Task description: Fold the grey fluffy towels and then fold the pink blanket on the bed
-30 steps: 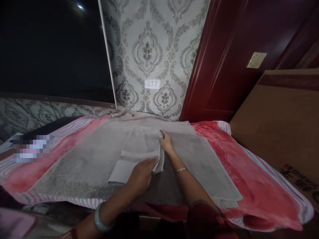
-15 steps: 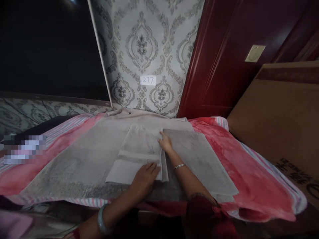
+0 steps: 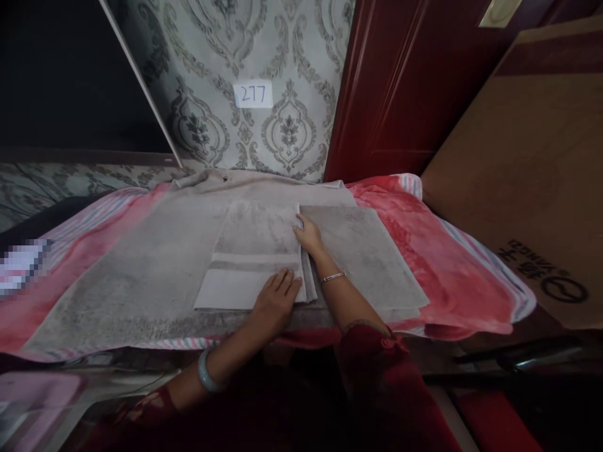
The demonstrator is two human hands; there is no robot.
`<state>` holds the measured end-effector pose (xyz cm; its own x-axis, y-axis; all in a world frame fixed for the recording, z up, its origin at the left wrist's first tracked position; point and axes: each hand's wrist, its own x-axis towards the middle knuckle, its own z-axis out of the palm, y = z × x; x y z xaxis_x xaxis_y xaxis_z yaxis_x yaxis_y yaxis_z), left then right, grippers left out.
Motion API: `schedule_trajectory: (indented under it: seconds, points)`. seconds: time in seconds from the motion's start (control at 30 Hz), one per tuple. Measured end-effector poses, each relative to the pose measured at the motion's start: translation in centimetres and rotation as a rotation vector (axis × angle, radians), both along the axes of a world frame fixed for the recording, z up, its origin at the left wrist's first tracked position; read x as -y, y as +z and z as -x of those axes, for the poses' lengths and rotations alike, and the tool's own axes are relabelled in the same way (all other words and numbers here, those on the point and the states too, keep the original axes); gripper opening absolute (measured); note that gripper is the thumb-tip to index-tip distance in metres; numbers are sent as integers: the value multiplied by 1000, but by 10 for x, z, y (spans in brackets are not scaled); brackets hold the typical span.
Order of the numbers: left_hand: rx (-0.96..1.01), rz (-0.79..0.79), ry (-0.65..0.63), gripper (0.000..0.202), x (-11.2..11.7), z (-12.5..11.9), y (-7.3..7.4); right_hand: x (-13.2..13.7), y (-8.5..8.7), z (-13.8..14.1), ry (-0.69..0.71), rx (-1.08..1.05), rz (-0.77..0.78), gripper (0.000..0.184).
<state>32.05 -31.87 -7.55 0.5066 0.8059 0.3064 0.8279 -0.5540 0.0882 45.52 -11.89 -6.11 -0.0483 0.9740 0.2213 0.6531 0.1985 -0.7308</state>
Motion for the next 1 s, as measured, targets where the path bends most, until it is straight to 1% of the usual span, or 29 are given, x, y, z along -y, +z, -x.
schedule_trajectory:
  seconds: [0.1, 0.23, 0.4, 0.53, 0.67, 0.83, 1.0]
  points:
    - [-8, -53, -6, 46, 1, -1, 2, -4, -6, -4, -1, -24, -33, 58]
    - [-88, -129, -13, 44, 4, -5, 7, -11, -19, -9, 30, -89, -134, 58]
    - [-148, -127, 14, 42, 8, -13, 11, -17, -36, -12, 47, -225, -206, 59]
    - [-181, -123, 34, 41, 10, -18, 10, -18, -44, -16, 70, -344, -191, 65]
    - [-235, -142, 25, 42, 13, -19, 8, -15, -44, -20, 59, -300, -190, 63]
    - [-180, -58, 7, 42, 17, -8, 15, -10, -42, -19, 61, -298, -193, 68]
    - [-97, 1, 40, 42, 26, 19, 20, -7, -41, -16, 81, -267, -239, 64]
